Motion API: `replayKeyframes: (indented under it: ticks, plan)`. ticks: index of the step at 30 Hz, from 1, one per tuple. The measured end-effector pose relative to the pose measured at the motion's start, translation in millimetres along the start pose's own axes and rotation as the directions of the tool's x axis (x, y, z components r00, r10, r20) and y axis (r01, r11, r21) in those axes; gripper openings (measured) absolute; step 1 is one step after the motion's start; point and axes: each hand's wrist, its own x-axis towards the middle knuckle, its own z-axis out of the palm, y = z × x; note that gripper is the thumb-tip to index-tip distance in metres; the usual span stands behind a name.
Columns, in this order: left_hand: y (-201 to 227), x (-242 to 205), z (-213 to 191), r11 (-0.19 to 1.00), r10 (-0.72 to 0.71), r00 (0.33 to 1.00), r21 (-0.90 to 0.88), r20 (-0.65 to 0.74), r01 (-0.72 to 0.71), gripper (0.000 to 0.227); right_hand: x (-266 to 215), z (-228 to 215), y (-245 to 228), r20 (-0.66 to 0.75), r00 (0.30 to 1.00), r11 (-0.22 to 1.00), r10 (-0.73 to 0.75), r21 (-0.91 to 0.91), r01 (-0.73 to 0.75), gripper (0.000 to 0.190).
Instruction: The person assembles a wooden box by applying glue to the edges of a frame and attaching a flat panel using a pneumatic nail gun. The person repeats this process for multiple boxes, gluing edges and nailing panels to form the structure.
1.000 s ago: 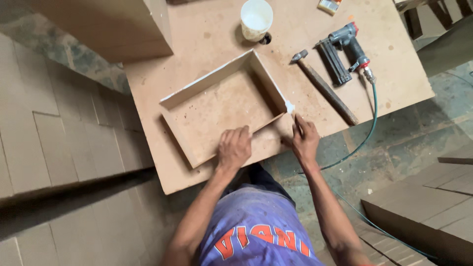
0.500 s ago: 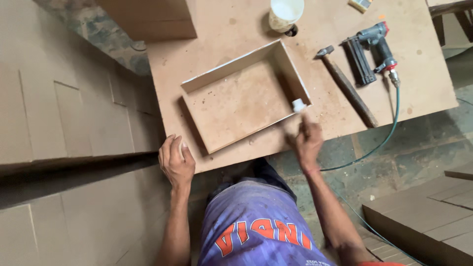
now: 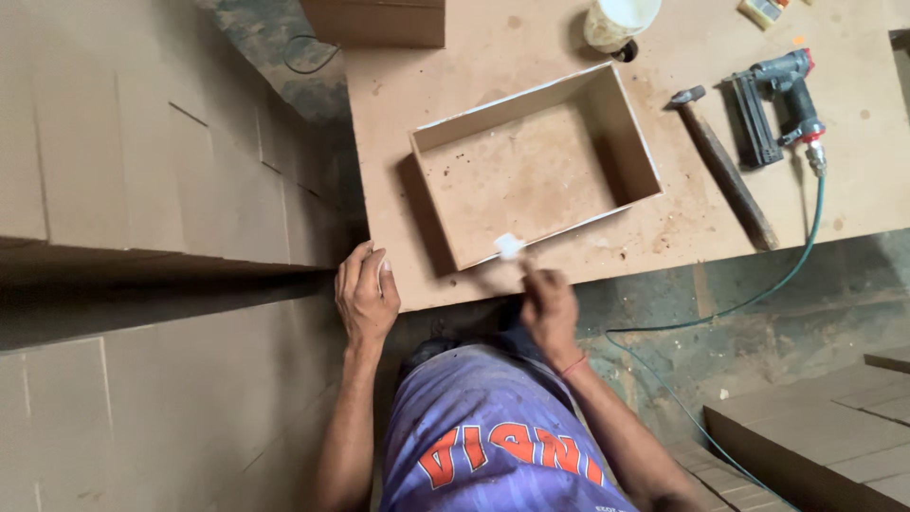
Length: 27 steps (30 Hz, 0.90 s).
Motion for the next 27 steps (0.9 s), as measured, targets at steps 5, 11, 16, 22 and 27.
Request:
replayKeyframes:
  ticks: [5, 11, 16, 22, 27]
  plan:
    - [-10.4, 12.4, -7.9, 0.999, 0.019, 0.997, -0.046, 0.081, -0.015, 0.027, -10.1, 9.0, -32.2, 0.097, 0.993, 0.990, -0.062, -0.120, 0.073, 0.066]
    - [-9.8, 63.7, 8.6, 0.933, 0.353, 0.881, -0.043, 0.314, -0.358, 0.067, -21.7, 12.3, -46.6, 0.206, 0.972, 0.986, -0.112, 0.141, 0.083, 0.048]
    - [-4.4, 120.5, 51.3, 0.673, 0.696, 0.554, -0.146, 0.457, -0.725, 0.064, -14.2, -20.5, -7.7, 0.358, 0.851, 0.446, 0.383, 0.736, -0.510, 0.036]
    - [30.1, 71.7, 104.0, 0.667, 0.713, 0.563, -0.158, 0.418, -0.728, 0.052, -16.2, -68.5, 18.1, 0.402, 0.755, 0.046, 0.518, 0.868, -0.494, 0.038]
    - [113.9, 4.6, 164.1, 0.837, 0.533, 0.776, -0.079, 0.338, -0.541, 0.039, -21.4, -82.0, 30.5, 0.284, 0.762, 0.102, 0.582, 0.904, -0.415, 0.038]
